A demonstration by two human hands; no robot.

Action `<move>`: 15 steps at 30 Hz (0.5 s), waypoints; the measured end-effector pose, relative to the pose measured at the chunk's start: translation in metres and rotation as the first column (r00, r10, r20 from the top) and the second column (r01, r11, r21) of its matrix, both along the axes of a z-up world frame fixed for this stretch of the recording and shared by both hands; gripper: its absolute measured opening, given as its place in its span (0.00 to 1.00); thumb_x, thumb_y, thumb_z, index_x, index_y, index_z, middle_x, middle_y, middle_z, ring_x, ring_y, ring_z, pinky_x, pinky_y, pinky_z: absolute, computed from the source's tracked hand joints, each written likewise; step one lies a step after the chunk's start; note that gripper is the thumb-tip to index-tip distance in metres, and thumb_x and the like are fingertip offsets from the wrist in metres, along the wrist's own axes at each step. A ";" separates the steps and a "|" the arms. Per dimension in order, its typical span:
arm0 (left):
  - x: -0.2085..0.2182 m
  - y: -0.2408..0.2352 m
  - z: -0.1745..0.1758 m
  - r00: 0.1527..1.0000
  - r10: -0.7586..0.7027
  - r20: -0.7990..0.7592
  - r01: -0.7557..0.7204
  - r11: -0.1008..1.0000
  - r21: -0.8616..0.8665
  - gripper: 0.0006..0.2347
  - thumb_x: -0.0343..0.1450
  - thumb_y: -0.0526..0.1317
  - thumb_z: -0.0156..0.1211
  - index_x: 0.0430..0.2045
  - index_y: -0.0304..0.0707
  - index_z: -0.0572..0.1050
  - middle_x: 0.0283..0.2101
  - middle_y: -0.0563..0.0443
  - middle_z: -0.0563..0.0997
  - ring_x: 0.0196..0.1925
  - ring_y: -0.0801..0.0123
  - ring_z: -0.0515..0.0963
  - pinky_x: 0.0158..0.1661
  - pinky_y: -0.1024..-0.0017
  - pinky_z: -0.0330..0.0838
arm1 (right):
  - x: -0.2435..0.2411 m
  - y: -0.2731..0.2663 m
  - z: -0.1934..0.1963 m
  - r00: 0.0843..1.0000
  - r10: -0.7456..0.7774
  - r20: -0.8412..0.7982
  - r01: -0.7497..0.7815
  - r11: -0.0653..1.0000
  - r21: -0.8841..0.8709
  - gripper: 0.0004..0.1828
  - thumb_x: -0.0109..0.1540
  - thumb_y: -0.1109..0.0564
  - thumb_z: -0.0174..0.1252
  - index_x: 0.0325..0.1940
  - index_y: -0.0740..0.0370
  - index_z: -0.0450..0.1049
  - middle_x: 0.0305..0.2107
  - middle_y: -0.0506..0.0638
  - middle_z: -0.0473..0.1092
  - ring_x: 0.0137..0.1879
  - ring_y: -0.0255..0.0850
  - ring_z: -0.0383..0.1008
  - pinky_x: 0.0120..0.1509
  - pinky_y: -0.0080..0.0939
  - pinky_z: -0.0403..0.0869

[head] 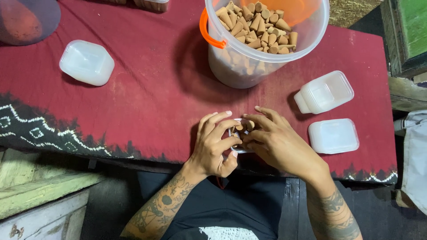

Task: Packing incense cones from a large bucket into small plastic containers and arranging them neatly.

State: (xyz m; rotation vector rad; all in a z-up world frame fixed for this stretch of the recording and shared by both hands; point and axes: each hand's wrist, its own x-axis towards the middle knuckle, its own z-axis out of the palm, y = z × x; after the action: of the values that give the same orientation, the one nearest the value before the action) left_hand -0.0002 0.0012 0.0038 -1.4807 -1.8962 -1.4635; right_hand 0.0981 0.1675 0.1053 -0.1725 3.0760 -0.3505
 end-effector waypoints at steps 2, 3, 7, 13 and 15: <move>0.000 0.000 -0.001 1.000 0.019 -0.007 -0.019 1.000 -0.005 0.11 0.63 0.49 0.49 0.22 0.45 0.77 0.48 0.50 0.78 0.62 0.50 0.73 0.61 0.49 0.60 | -0.001 -0.003 -0.004 1.000 -0.017 -0.020 0.016 1.000 -0.024 0.09 0.56 0.50 0.67 0.38 0.50 0.79 0.56 0.52 0.69 0.73 0.58 0.60 0.62 0.59 0.69; 0.000 0.000 0.000 1.000 0.019 -0.008 -0.019 1.000 -0.006 0.11 0.63 0.49 0.49 0.22 0.45 0.77 0.48 0.50 0.78 0.62 0.50 0.73 0.61 0.49 0.60 | -0.001 -0.003 -0.004 1.000 -0.017 -0.021 0.017 1.000 -0.025 0.09 0.56 0.50 0.67 0.38 0.50 0.79 0.56 0.52 0.69 0.73 0.58 0.60 0.62 0.59 0.69; 0.000 0.000 0.001 1.000 0.021 0.000 -0.021 1.000 -0.001 0.11 0.62 0.48 0.49 0.22 0.45 0.77 0.47 0.50 0.78 0.61 0.50 0.74 0.61 0.50 0.61 | 0.000 -0.004 -0.005 0.999 -0.031 -0.041 0.028 0.998 -0.055 0.07 0.57 0.50 0.66 0.36 0.51 0.78 0.56 0.53 0.69 0.72 0.60 0.61 0.61 0.59 0.69; 0.000 0.000 -0.002 1.000 0.018 0.013 -0.018 1.000 0.001 0.11 0.63 0.48 0.49 0.23 0.46 0.77 0.48 0.51 0.78 0.60 0.51 0.74 0.60 0.50 0.61 | 0.004 -0.003 -0.005 0.996 -0.065 -0.060 0.062 0.996 -0.059 0.09 0.60 0.46 0.62 0.34 0.52 0.77 0.57 0.53 0.69 0.72 0.62 0.61 0.62 0.60 0.68; -0.001 0.001 -0.002 1.000 0.019 0.016 -0.019 1.000 0.002 0.11 0.63 0.48 0.49 0.23 0.46 0.77 0.48 0.51 0.78 0.60 0.51 0.74 0.60 0.50 0.61 | 0.005 -0.003 -0.004 0.995 -0.071 -0.064 0.066 0.995 -0.072 0.11 0.62 0.45 0.60 0.34 0.52 0.77 0.57 0.54 0.69 0.71 0.62 0.61 0.62 0.60 0.68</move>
State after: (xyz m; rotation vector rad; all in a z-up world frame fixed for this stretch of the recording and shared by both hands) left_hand -0.0007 0.0020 0.0016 -1.4509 -1.9118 -1.4727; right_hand 0.1030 0.1644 0.1014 -0.0822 3.1436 -0.4657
